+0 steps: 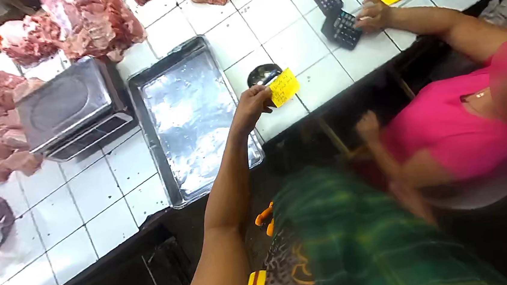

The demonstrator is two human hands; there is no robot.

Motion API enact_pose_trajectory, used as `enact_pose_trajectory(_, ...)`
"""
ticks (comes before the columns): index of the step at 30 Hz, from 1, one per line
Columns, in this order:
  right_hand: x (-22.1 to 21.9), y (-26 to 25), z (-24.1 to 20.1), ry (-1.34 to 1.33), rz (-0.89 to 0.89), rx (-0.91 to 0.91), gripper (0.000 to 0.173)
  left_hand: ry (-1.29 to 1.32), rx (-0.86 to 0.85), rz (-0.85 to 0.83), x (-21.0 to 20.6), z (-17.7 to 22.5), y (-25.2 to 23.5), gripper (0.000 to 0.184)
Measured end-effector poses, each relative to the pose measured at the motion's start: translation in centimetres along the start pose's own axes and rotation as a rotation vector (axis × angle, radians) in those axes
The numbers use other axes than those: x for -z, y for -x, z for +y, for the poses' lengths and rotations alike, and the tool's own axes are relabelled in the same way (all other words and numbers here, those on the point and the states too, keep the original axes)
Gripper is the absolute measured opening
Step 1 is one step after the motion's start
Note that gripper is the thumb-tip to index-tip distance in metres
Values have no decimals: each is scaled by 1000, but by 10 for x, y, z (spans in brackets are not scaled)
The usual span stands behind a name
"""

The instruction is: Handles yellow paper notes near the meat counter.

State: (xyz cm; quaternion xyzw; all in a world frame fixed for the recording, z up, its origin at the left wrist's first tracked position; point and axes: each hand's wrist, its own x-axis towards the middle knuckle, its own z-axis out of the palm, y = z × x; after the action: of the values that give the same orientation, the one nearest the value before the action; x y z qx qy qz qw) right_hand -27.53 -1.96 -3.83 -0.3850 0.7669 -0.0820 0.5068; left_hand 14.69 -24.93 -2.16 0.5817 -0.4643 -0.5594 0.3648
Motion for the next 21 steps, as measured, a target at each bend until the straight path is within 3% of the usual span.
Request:
enact_pose_trajectory(4, 4, -37, -48, -100, 91, 350, 41, -38, -70, -172, -54, -3, 25, 23)
enact_pose_trajectory(7, -4, -41, -102, -201, -10, 479, 45, -63, -77, -251, -85, -9, 43, 22)
enact_pose_trajectory(10, -11, -35, -129, -194, -76, 491, 54, -69, -51, -323, -104, -16, 56, 21)
enact_pose_trajectory(14, -25, -43, -121, -235, -131, 441, 38, -36, 1, -378, -113, -26, 68, 24)
enact_pose_trajectory(19, -45, -49, -99, -347, -86, 396, 31, 160, 170, -305, -122, -45, 82, 52)
enact_pose_trajectory(21, -47, -50, -95, -382, -71, 368, 32, 204, 199, -326, -124, -60, 85, 53)
